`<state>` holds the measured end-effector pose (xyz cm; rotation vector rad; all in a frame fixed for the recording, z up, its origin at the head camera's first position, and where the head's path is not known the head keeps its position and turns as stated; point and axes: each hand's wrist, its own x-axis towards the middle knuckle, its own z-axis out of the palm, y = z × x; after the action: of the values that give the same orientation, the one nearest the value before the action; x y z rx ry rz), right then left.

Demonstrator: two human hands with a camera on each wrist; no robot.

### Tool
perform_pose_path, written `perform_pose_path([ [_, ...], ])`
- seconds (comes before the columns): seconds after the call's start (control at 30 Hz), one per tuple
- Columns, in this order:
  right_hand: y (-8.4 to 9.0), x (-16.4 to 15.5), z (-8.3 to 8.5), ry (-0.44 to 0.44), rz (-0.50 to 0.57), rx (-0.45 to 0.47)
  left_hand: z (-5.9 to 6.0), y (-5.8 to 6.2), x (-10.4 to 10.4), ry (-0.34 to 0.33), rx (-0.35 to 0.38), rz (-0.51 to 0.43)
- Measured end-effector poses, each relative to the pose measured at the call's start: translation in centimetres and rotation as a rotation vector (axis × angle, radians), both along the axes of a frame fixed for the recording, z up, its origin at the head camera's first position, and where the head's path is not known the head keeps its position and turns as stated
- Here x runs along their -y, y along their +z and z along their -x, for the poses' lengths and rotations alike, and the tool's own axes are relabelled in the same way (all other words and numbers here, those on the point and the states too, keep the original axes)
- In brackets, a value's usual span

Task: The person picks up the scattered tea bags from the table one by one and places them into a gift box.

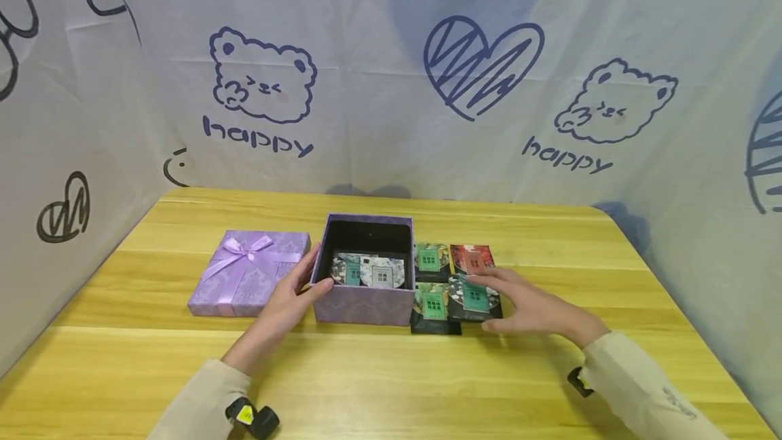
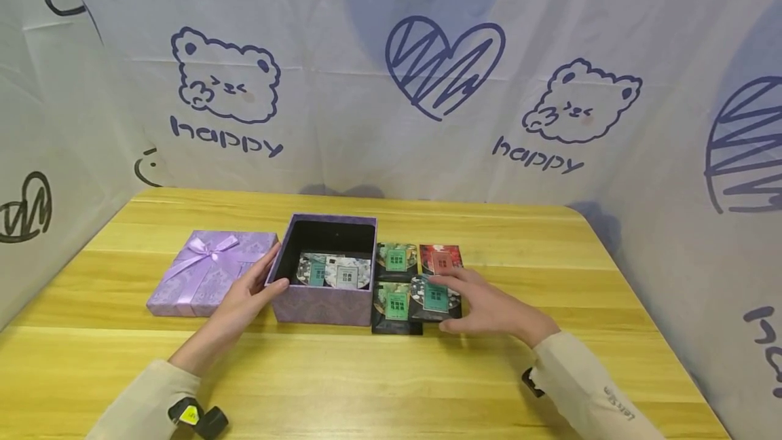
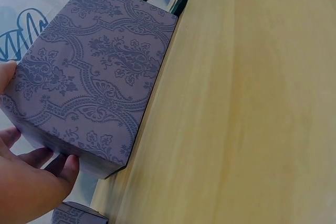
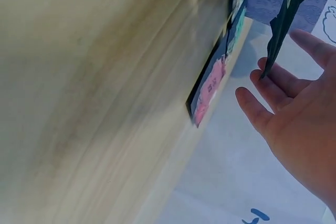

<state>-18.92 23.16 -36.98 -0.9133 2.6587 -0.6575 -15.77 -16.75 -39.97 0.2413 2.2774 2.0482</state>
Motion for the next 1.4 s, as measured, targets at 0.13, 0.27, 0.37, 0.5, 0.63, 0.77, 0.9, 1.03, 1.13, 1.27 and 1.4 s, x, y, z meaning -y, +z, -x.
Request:
perform_pose_path([
  [0.13,-0.1,0.1,0.0,-0.002,0.002,-0.018,-0.1,-0.2,0.0,0.002,-0.01,0.004],
  [0.27,0.0,0.4,0.0,-0.004,0.004,-0.044,-0.1,-0.4,0.0,0.005,-0.012,0.007],
  [0.37,0.3,0.5,0.1,0.005,0.013,-0.068,-0.2,-0.5,-0.1,0.005,-0.006,0.005],
  [0.5,0.9,0.8,0.3,0.027,0.042,-0.084,-0.2,-0.5,-0.1,0.005,-0.002,0.005],
  [0.63,2.0,1.1,0.6,0.025,0.053,-0.085,-0.2,-0.4,-0.1,0.003,-0.002,0.006],
  [0.77,3.2,1.4,1.0,0.014,0.032,-0.091,-0.2,-0.4,-0.2,0.001,-0.002,0.002],
  [0.9,4.2,1.8,1.5,0.025,0.017,-0.101,-0.2,-0.5,-0.2,0.007,-0.002,0.002],
  [1.03,4.8,2.5,2.1,0.042,0.011,-0.116,-0.2,-0.4,-0.2,0.012,-0.005,0.0],
  [1.13,5.2,3.3,2.4,0.045,0.016,-0.111,-0.2,-0.4,-0.2,0.014,-0.011,0.002],
  [1.27,5.7,4.3,2.8,0.056,0.032,-0.111,-0.2,-0.4,-0.2,0.015,-0.015,0.006],
  [1.4,6.0,5.3,3.1,0.069,0.03,-0.118,-0.1,-0.5,-0.2,0.016,-0.005,0.003],
])
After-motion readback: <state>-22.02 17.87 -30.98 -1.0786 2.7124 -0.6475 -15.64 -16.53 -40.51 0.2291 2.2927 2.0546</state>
